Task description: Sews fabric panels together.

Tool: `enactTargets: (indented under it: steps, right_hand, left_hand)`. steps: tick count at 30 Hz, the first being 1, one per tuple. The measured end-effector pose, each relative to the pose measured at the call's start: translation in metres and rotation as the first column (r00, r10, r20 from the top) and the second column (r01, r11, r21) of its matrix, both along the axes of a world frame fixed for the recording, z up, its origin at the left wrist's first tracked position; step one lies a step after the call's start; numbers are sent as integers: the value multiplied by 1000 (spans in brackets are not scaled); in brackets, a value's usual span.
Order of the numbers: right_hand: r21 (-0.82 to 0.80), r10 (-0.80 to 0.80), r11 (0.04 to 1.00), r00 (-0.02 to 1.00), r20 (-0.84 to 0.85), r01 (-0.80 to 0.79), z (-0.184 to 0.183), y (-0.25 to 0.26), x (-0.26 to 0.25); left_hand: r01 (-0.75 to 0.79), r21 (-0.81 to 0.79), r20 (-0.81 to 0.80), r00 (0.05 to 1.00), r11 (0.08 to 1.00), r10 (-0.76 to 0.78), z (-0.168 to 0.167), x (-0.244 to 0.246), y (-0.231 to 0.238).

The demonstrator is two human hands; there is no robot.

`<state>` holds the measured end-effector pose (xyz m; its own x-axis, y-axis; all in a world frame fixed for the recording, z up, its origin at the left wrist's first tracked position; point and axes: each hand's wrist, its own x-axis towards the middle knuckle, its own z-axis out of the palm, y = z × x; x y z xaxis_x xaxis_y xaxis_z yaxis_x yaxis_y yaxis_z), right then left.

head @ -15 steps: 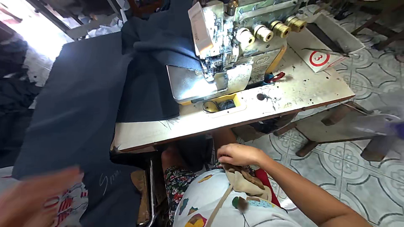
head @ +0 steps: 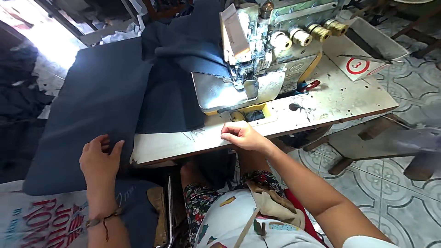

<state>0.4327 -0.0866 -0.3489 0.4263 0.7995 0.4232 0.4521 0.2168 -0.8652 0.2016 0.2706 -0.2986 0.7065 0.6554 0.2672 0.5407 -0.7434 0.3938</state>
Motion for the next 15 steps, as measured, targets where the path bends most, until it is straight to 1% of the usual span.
enactTargets:
  steps: [5, 7, 11, 13, 15]
  right_hand:
    - [-6, -20, 1000, 1000, 24, 20, -1, -2, -1]
    - [-9, -25, 1000, 999, 27, 25, -1, -2, 0]
    - [-21, -33, 999, 999, 42, 33, -1, -2, -1]
    - [-26, -39, 999, 998, 41, 40, 0, -2, -2]
    - [-22, -41, 999, 998, 48, 42, -1, -1, -2]
  left_hand:
    - [-5, 43, -36, 999, 999, 6, 2, 8, 7]
    - [-2, 6, -13, 1000, 1000, 2, 2, 8, 15]
    - [-6, -118, 23, 1000, 993, 9, 8, 3, 23]
    - [3, -153, 44, 999, 988, 4, 14, 1, 28]
    - [13, -153, 96, 995, 988, 2, 24, 1, 32]
